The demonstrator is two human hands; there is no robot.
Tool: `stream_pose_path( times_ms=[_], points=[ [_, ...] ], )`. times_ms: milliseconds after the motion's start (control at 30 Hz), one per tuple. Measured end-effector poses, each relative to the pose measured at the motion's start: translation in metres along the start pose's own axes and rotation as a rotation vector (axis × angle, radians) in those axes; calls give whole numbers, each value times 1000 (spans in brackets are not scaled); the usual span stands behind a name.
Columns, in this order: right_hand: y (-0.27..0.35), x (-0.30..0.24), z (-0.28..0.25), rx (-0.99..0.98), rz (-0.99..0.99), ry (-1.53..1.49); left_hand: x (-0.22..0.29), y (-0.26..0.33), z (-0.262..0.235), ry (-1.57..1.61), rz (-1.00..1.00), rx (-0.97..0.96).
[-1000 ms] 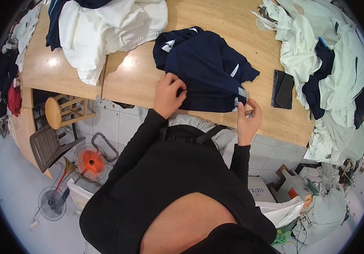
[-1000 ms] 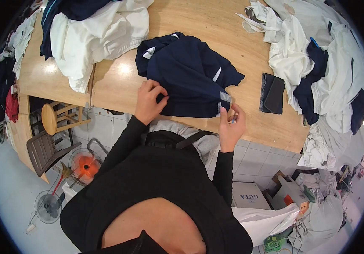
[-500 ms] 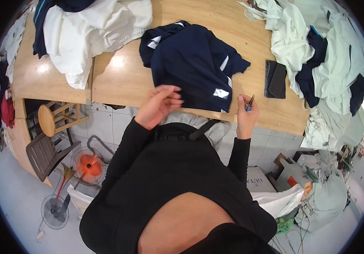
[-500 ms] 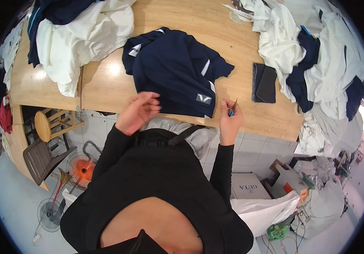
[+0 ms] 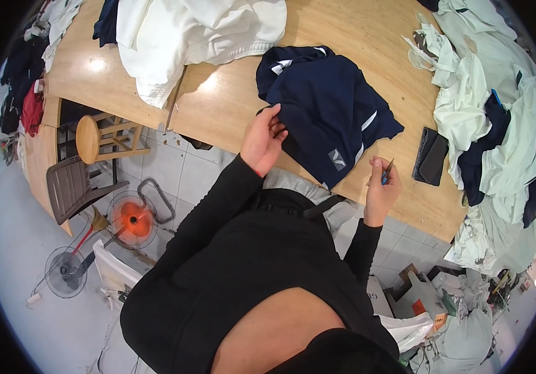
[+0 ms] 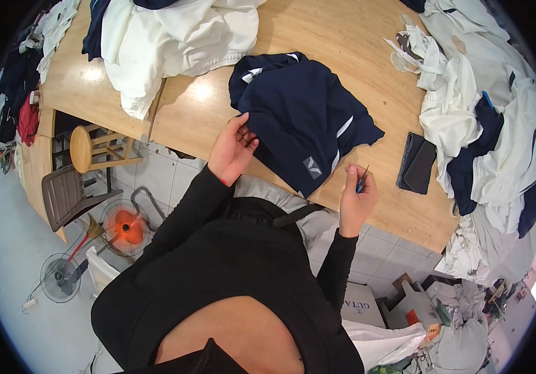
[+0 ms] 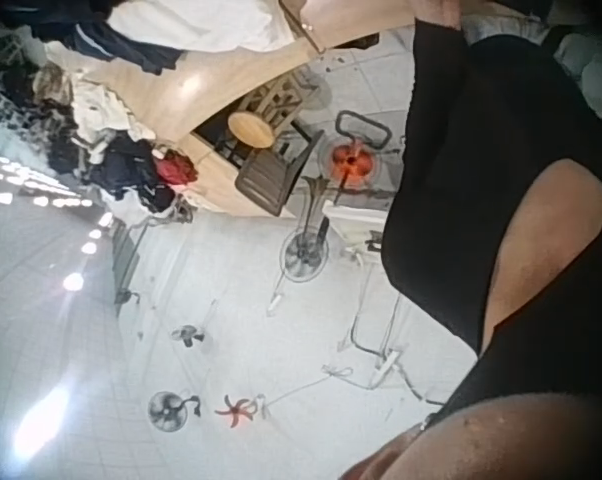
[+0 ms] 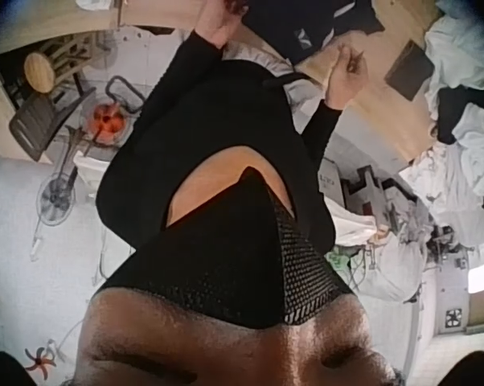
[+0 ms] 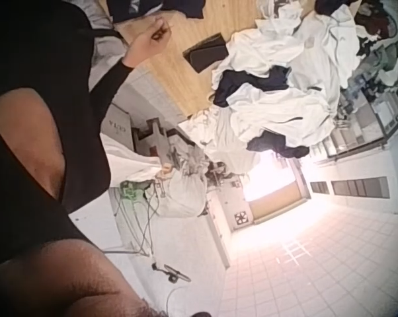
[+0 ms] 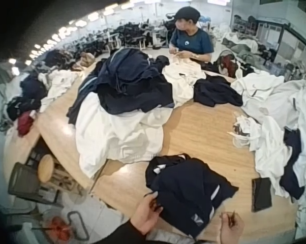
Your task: Trimming excess threads and loose fabric ends from various garments using thread snips.
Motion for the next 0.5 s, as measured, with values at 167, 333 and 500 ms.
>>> stream_pose_path(
  times_ms=[167,333,500],
  points=[
    [14,-41,-3,-24,-3,-23,56,71,72,212,187,-474],
    [63,-127,41,-182,-436,-74,52,97,83,76,157,-654],
    [98,-164,73,-142,-710,-14,42,110,83,10,113,-741]
  ],
)
Point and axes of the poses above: each hand's wrist, its own y-axis away from the middle knuckle, its own z-axis out of the palm, x = y × z, the point moved 8 cm from there along -y, towards the middle knuckle, and after that the axes turned 15 degrees about z, right-handed, at the moved point
